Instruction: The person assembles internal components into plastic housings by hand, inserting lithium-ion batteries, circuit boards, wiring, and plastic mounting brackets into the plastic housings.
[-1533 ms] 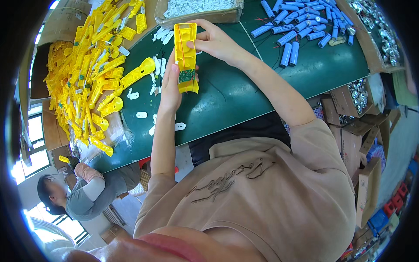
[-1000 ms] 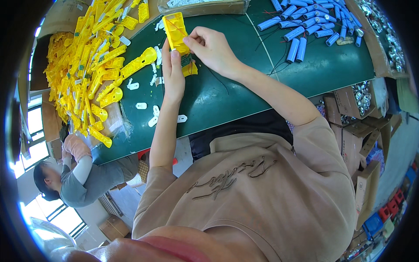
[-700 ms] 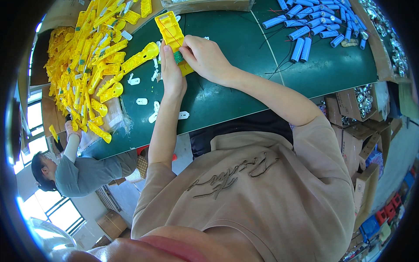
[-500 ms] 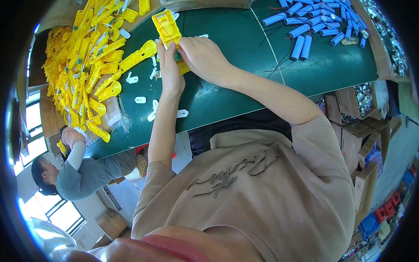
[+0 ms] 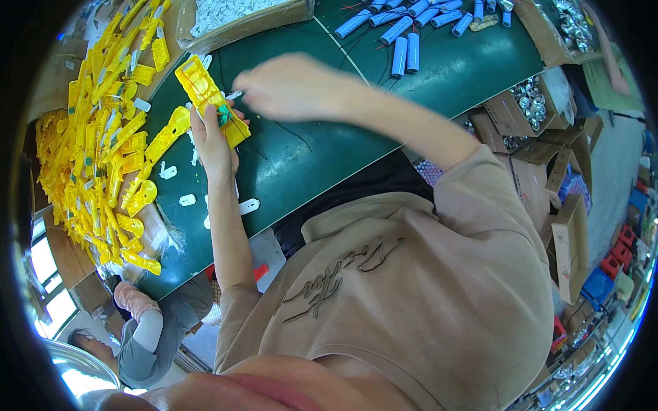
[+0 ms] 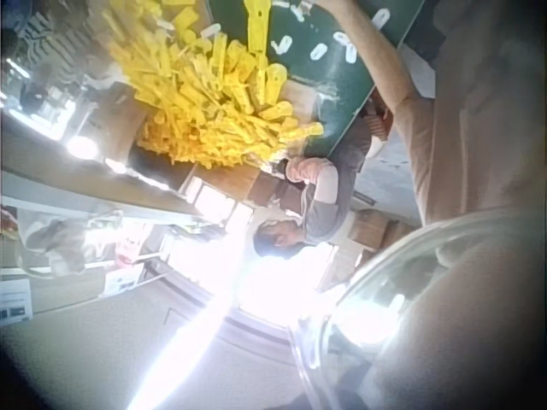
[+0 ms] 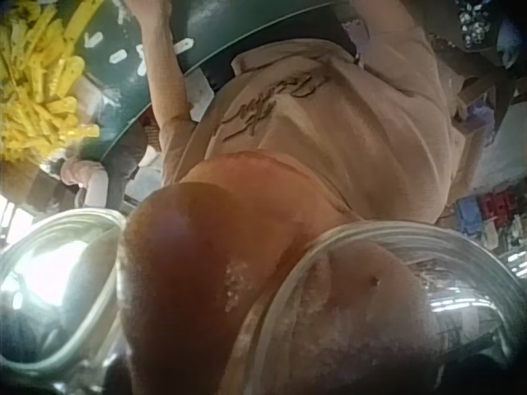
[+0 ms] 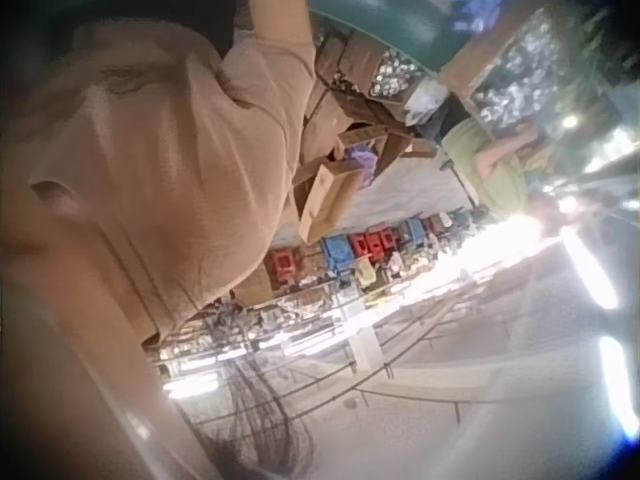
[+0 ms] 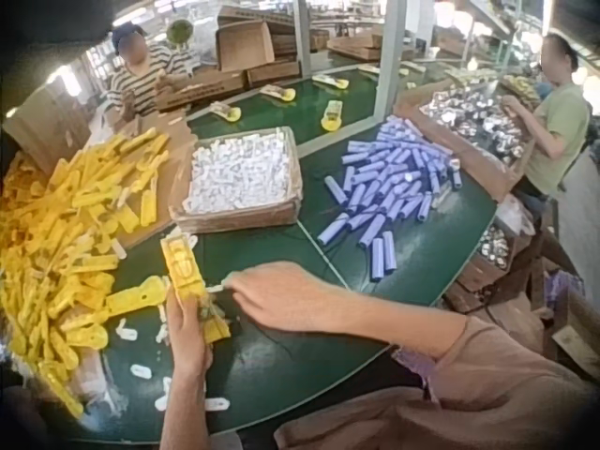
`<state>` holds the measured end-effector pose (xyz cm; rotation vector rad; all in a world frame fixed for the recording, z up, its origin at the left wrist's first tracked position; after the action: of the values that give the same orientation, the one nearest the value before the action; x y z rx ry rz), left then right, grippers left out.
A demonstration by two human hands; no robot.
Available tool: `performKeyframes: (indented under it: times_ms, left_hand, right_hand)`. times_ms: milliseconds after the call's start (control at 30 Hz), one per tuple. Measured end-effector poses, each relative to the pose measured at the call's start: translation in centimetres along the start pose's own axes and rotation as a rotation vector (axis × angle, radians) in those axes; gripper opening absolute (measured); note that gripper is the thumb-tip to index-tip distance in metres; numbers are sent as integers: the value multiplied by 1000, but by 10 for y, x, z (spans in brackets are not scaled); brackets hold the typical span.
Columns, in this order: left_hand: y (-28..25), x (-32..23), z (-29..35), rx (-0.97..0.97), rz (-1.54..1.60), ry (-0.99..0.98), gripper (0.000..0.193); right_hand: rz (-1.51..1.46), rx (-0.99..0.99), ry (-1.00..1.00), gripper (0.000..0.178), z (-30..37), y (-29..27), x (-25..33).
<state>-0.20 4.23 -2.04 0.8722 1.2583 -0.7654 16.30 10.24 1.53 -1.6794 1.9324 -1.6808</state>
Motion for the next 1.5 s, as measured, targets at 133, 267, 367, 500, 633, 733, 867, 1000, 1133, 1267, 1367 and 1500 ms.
performKeyframes:
  times_ms: [133,267,367,500,633,733,867,1000,1133,1267,1367,1500]
  left_hand:
    - [8,-7,7,104,-55,6,36]
    - [6,-6,9,156,-35,3,36]
    - [6,-7,7,176,11,11,36]
    - [6,-9,8,191,25,45,37]
    - [6,-19,16,203,14,193,39]
    - [9,-20,21,203,-40,227,39]
    - [11,-13,20,210,-25,214,41]
    - [12,-8,17,179,-64,196,43]
    - [11,-6,16,139,-50,162,42]
    - [7,-9,17,28,-275,298,42]
    - [4,-7,14,-7,-302,327,42]
    - [5,-7,15,7,-280,296,42]
  right_hand:
    - [575,335,200,20,14,-86,-72]
    - [626,301,-231,12,10,-89,-91]
    - [668,282,-417,16,0,-86,-86]
    - [484,176,-377,28,2,-71,-106]
    - [204,84,53,33,-2,-68,-81]
    - [-170,-77,295,21,-8,-63,-25]
    - [-323,-331,176,23,-23,-28,23]
    - [-257,-533,64,19,-38,-9,41]
    - [-75,-651,-75,12,-46,6,38]
    - [-128,-625,52,9,-49,13,40]
    - [-183,-637,32,8,-48,14,44]
    - [-183,-665,44,7,-51,12,45]
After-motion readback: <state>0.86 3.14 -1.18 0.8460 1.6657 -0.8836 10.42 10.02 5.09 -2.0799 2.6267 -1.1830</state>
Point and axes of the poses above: each hand's wrist, its own z-axis away from the middle knuckle, its own y-axis out of the palm, x = y × z, the point moved 3 cm from there along -z, towards the middle knuckle, and after that the axes turned 9 degrees about -x, right-handed, at the moved point
